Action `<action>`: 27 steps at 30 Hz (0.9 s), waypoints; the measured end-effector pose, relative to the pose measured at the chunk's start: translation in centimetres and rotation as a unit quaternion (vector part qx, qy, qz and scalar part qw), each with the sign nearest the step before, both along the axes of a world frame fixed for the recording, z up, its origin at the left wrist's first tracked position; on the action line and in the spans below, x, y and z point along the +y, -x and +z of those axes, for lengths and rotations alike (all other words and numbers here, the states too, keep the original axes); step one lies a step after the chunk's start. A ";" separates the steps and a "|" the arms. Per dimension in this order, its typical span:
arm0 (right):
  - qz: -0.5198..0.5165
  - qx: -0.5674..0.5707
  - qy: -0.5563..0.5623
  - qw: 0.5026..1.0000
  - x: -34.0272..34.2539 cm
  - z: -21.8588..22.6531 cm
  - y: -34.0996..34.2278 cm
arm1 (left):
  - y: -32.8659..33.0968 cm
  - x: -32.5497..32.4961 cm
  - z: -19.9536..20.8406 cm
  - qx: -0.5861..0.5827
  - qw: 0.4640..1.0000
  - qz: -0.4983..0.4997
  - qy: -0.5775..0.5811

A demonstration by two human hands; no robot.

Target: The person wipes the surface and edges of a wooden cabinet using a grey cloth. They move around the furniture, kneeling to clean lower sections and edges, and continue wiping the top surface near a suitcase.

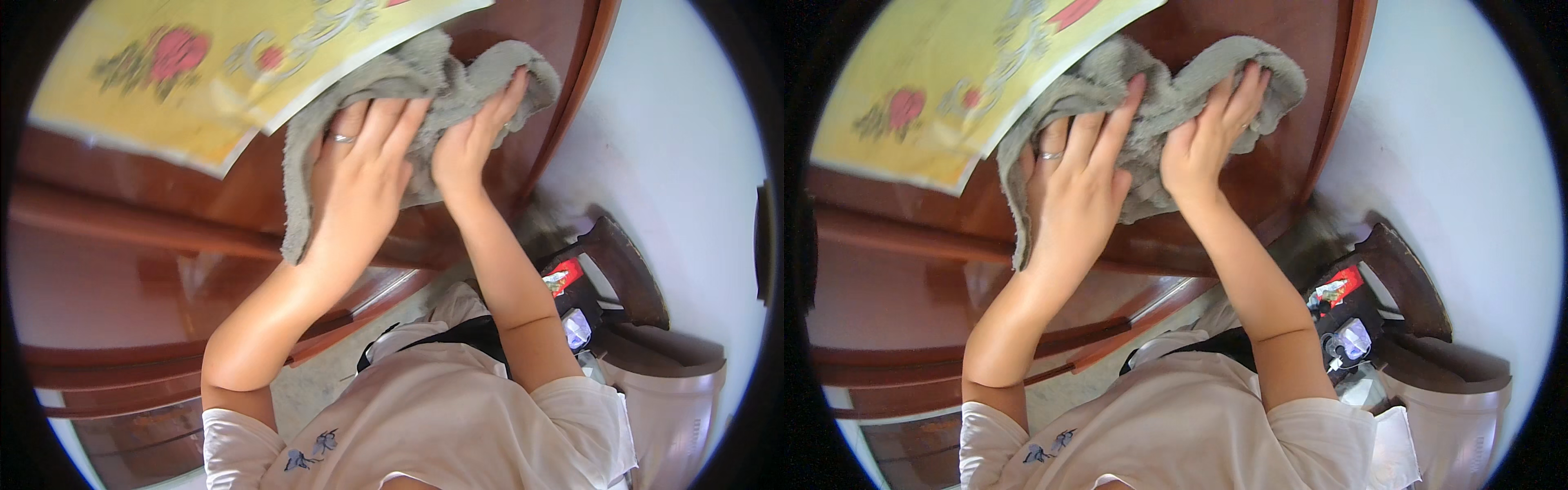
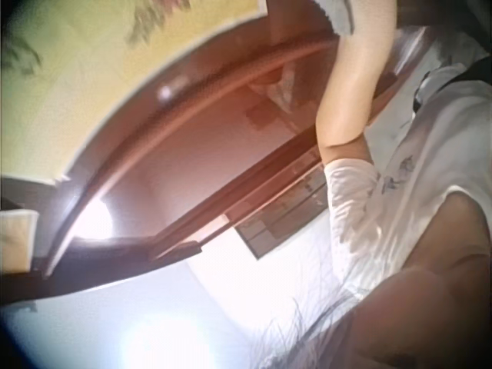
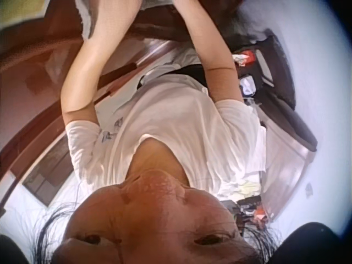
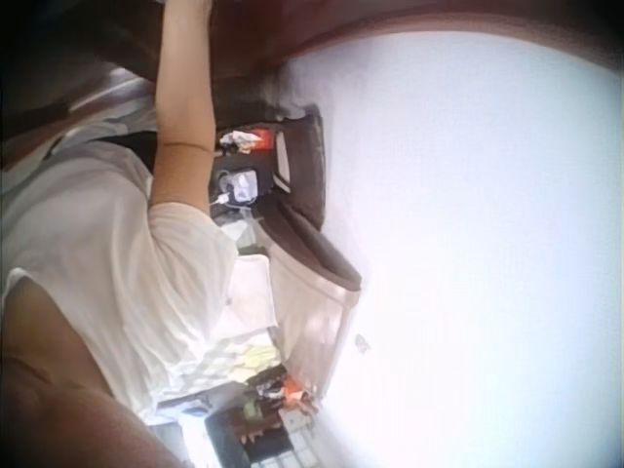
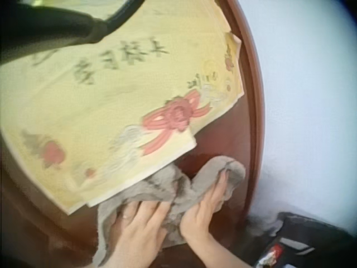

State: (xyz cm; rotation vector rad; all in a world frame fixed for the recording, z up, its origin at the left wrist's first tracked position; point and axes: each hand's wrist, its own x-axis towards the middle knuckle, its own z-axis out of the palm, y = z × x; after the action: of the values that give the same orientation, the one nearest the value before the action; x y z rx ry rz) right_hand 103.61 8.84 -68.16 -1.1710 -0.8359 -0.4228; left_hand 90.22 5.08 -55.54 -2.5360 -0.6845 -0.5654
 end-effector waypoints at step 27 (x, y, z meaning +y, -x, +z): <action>-0.025 0.123 0.160 0.979 -1.9 -12.4 11.5 | 5.5 0.4 -12.4 0.113 0.991 -0.067 0.026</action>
State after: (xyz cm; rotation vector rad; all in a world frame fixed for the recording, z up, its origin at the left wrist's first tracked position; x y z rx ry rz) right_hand 92.14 6.92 -80.60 -1.5118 -0.6741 -0.1800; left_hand 84.74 5.43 -67.94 -2.6556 -0.4559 -0.2980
